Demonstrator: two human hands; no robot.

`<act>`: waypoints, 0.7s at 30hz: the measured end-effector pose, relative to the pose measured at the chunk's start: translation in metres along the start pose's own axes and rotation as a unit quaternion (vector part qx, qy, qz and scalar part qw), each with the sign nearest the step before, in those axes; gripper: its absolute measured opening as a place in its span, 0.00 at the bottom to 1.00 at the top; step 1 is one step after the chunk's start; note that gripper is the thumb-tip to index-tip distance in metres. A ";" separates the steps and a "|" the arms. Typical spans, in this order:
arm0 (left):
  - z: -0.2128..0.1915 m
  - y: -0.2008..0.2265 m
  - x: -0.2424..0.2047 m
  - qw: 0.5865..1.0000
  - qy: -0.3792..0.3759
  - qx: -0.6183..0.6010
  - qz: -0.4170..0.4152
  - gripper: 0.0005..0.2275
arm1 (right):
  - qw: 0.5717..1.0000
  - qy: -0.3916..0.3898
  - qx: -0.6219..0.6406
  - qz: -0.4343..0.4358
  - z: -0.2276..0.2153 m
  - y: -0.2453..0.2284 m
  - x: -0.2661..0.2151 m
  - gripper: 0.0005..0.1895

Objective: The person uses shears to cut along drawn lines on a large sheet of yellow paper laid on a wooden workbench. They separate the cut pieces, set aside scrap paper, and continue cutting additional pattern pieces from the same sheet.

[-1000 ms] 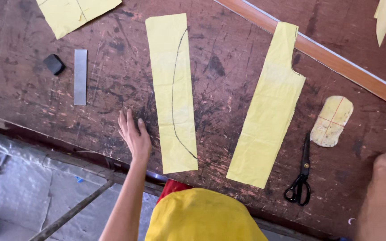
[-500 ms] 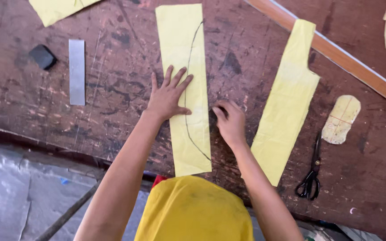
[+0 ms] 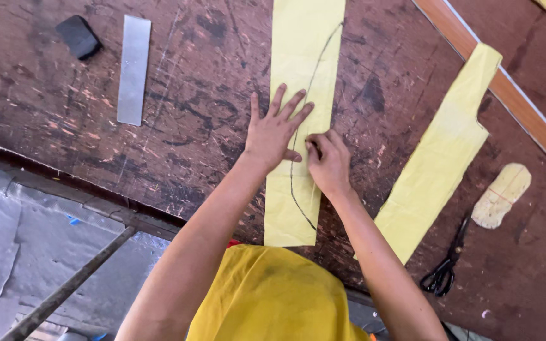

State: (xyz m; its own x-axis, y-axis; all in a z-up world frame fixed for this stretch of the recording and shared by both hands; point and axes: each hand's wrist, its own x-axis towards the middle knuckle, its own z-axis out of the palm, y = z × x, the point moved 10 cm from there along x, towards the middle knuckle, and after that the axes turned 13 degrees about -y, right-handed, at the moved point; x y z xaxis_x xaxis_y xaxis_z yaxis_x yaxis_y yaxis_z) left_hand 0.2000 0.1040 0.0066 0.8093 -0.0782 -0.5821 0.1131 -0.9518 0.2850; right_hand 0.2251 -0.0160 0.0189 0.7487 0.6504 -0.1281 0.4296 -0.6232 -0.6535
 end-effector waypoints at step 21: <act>0.012 0.000 0.003 1.000 0.008 -0.019 0.015 0.56 | 0.999 -0.012 -0.028 -0.036 -0.021 -0.009 0.010 0.06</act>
State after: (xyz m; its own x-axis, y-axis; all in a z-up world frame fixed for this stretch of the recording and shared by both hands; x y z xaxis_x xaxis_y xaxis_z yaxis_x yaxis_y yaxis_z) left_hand 0.1954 0.1002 -0.0036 0.8218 -0.1016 -0.5606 0.1096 -0.9374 0.3305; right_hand 0.2395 -0.0129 0.0396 0.7025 0.7046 -0.1001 0.5104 -0.5969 -0.6191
